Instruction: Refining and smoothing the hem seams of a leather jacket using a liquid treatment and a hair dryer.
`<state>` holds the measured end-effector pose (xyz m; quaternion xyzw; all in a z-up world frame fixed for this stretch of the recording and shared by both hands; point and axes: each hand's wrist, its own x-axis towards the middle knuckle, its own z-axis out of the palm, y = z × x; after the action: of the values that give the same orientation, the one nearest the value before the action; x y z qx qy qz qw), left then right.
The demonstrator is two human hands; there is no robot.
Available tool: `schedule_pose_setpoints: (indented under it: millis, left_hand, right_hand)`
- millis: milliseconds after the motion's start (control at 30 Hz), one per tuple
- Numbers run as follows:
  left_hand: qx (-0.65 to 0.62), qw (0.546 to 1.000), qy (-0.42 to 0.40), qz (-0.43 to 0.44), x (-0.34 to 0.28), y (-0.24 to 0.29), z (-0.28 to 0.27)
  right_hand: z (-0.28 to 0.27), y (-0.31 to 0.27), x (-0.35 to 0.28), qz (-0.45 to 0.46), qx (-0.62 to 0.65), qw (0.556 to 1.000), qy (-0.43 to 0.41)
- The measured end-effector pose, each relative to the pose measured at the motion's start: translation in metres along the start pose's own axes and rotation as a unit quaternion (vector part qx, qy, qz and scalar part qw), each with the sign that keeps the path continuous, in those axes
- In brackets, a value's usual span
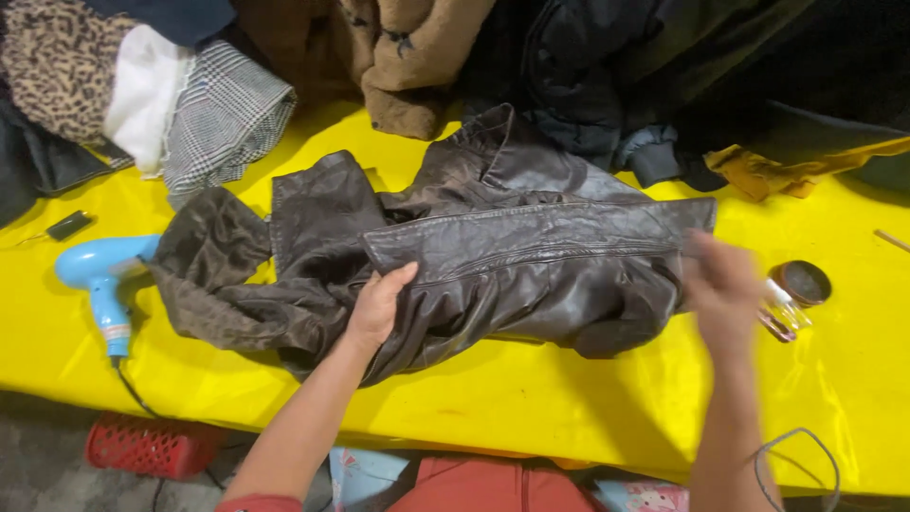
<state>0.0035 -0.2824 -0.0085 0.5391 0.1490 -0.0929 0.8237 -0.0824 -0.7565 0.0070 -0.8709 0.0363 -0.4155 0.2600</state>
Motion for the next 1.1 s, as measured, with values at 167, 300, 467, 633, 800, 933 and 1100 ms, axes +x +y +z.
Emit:
schedule_pose_setpoints:
  millis: [167, 300, 467, 633, 800, 933, 1100]
  left_hand:
    - [-0.047, 0.979, -0.163, 0.115, 0.020, -0.025, -0.018]
    - [-0.009, 0.980, -0.165, 0.113, 0.046, -0.047, -0.035]
    - [0.013, 0.971, -0.210, 0.109, 0.069, -0.073, -0.040]
    - [-0.001, 0.971, -0.211, 0.114, 0.038, -0.038, -0.023]
    - [0.003, 0.961, -0.237, 0.144, 0.023, -0.023, -0.013]
    - [0.018, 0.958, -0.252, 0.135, 0.046, -0.054, -0.025]
    - [-0.002, 0.956, -0.255, 0.144, 0.040, -0.044, -0.029]
  right_hand:
    - [0.101, -0.226, -0.001, -0.107, 0.194, 0.969, -0.106]
    - [0.167, -0.278, -0.016, -0.076, 0.328, 0.935, -0.110]
    - [0.254, -0.224, -0.022, -0.245, 0.149, 0.953, -0.097]
    - [0.213, -0.203, 0.008, -0.101, 0.137, 0.984, -0.056]
    - [0.186, -0.299, -0.008, -0.170, 0.230, 0.956, -0.072]
    - [0.228, -0.267, -0.012, -0.242, 0.145, 0.957, -0.068]
    - [0.228, -0.200, 0.009, -0.151, 0.024, 0.986, -0.065]
